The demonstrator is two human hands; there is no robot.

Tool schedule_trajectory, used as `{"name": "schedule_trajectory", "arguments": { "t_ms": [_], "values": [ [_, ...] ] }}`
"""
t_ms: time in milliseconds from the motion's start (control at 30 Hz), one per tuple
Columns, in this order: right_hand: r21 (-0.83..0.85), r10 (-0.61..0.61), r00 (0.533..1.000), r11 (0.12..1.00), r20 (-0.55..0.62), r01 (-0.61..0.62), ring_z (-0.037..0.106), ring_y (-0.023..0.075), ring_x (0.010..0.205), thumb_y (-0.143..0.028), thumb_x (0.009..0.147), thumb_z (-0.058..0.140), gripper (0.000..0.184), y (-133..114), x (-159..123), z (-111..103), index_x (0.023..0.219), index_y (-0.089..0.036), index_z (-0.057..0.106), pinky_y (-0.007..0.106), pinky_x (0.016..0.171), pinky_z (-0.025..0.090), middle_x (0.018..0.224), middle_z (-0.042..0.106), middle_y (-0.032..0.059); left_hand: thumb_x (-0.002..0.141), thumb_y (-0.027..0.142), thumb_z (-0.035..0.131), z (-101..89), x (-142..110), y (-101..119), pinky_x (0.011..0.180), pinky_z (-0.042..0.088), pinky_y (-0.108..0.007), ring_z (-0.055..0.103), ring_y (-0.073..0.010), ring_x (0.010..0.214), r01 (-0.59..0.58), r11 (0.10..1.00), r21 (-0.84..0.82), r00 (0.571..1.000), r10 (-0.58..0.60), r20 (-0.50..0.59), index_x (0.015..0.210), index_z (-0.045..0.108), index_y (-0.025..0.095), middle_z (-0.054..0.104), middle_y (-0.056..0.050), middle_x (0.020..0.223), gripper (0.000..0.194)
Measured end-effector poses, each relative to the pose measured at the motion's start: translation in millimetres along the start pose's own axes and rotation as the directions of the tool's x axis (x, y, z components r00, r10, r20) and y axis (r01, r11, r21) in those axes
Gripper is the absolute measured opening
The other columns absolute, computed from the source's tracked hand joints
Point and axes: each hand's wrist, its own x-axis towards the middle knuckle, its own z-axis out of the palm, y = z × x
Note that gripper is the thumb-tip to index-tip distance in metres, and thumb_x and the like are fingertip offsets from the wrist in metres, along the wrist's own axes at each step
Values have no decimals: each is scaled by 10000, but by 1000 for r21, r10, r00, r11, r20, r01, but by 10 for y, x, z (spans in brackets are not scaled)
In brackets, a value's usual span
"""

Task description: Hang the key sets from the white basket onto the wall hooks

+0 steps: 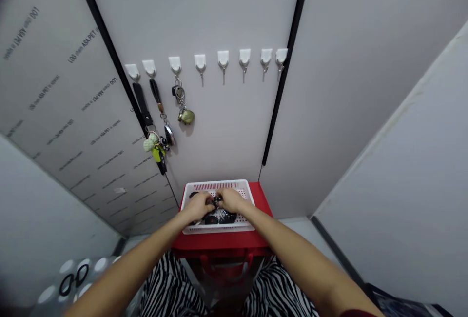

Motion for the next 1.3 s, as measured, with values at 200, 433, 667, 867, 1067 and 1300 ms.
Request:
{"name": "schedule_trajectory", "arguments": {
  "t_ms": [200,433,667,867,1067,1300],
  "values": [
    [337,55,998,940,23,-59,424,64,476,-164,595,428,106,32,-23,-159,635,-125,518,166,454,309,522,503,-15,569,89,425,-73,135,2,549,354,-188,478,-90,595,44,986,-163,999,-40,25,719,530,149,557,-1,658,193],
    [644,43,994,764,-96,29,337,32,385,-345,614,459,239,-127,-13,-575,522,-127,431,166,403,264,415,395,-62,579,122,481,-237,126,166,595,357,-181,467,-66,598,-45,714,-699,994,98,36,669,505,122,534,14,631,94],
    [899,102,989,435,-108,54,428,38,407,-402,597,484,280,-265,-45,-865,561,-146,377,182,453,355,453,465,-51,550,249,538,-601,127,362,528,333,-168,440,-35,497,41,375,-926,994,79,76,625,496,120,489,30,542,156],
    [904,117,979,415,-167,104,442,39,407,-385,586,502,266,-363,-40,-972,565,-139,405,185,450,370,452,472,-45,520,301,559,-719,150,417,496,318,-161,435,-39,507,-7,414,-910,999,44,13,624,509,120,489,23,543,215],
    [735,119,957,667,-264,120,447,48,453,-320,610,465,196,-363,-22,-1052,607,-124,473,183,464,354,509,478,-27,575,275,484,-883,186,437,482,305,-170,398,-41,457,-129,658,-742,989,31,-144,579,491,126,465,38,488,150],
    [204,13,996,979,-86,5,468,101,518,-298,605,430,226,-255,-82,-859,671,-134,571,203,465,315,549,531,13,631,255,395,-868,142,328,499,309,-204,447,-104,542,-224,972,-66,969,215,-121,631,537,144,532,-13,570,180]
  ]
}}
